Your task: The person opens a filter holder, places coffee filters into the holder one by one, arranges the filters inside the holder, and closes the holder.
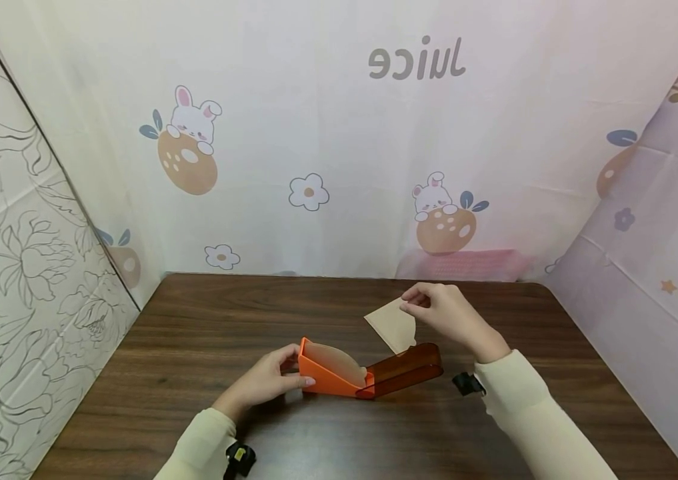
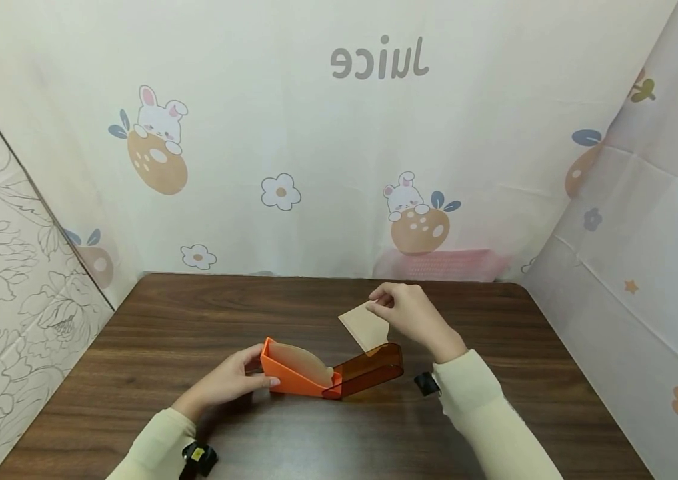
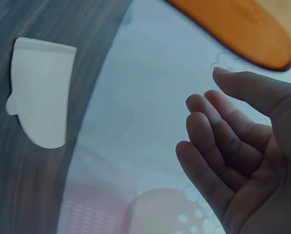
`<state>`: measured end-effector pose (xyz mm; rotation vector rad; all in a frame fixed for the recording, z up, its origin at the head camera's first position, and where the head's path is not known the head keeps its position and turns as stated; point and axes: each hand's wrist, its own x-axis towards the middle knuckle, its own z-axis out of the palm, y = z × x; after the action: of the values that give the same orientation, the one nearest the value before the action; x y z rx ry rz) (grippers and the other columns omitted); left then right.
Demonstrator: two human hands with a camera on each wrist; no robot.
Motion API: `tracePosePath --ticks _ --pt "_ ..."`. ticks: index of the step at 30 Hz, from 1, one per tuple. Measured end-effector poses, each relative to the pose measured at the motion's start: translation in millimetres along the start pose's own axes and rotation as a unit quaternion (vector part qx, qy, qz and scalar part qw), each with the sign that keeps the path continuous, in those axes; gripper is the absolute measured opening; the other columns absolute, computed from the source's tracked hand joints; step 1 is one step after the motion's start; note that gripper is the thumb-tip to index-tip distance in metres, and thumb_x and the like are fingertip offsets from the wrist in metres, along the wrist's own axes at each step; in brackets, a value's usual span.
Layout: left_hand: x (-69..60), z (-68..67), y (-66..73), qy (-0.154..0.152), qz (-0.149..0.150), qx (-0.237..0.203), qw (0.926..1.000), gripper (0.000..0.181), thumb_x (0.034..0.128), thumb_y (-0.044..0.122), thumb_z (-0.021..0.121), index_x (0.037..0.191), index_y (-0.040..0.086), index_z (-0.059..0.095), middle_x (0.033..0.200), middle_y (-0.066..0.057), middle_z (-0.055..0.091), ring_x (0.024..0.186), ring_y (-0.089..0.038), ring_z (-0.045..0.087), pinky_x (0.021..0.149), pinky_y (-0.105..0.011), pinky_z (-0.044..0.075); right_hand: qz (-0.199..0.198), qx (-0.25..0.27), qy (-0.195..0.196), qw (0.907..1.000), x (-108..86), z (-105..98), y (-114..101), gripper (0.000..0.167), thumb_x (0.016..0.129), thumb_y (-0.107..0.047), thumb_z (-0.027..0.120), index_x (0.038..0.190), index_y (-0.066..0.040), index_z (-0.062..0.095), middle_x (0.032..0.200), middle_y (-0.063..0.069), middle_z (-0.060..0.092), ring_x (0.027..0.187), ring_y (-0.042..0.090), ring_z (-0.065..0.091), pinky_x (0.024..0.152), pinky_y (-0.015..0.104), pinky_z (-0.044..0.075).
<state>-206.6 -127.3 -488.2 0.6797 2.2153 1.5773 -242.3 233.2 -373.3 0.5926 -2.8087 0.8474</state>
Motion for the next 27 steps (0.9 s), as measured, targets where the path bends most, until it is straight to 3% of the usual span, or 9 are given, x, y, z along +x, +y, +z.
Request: tracePosePath --ticks 15,27 --pt "1.1 0.9 -2.2 0.0 0.001 -0.007 1.0 0.033 0.0904 0.021 0.078 0.117 0.012 0.061 0.114 -0.001 0.067 0.111 -0.02 0.063 0.088 -0.03 0.052 0.058 0.012 -0.04 0.9974 6.8 16 40 0.026 0.092 -0.027 0.074 0.105 -0.004 0.074 0.086 0.0 0.072 0.08 0.016 0.067 0.075 0.041 0.053" --pt "0.6 0.3 -2.0 0.0 0.0 -0.004 1.0 0.032 0.0904 0.022 0.078 0.116 0.012 0.061 0.112 -0.001 0.067 0.108 -0.02 0.064 0.087 -0.03 0.052 0.12 0.009 -0.07 0.9903 11.6 42 67 0.04 0.091 -0.026 0.074 0.114 0.006 0.069 0.088 0.004 0.069 0.078 0.017 0.063 0.073 0.04 0.053"
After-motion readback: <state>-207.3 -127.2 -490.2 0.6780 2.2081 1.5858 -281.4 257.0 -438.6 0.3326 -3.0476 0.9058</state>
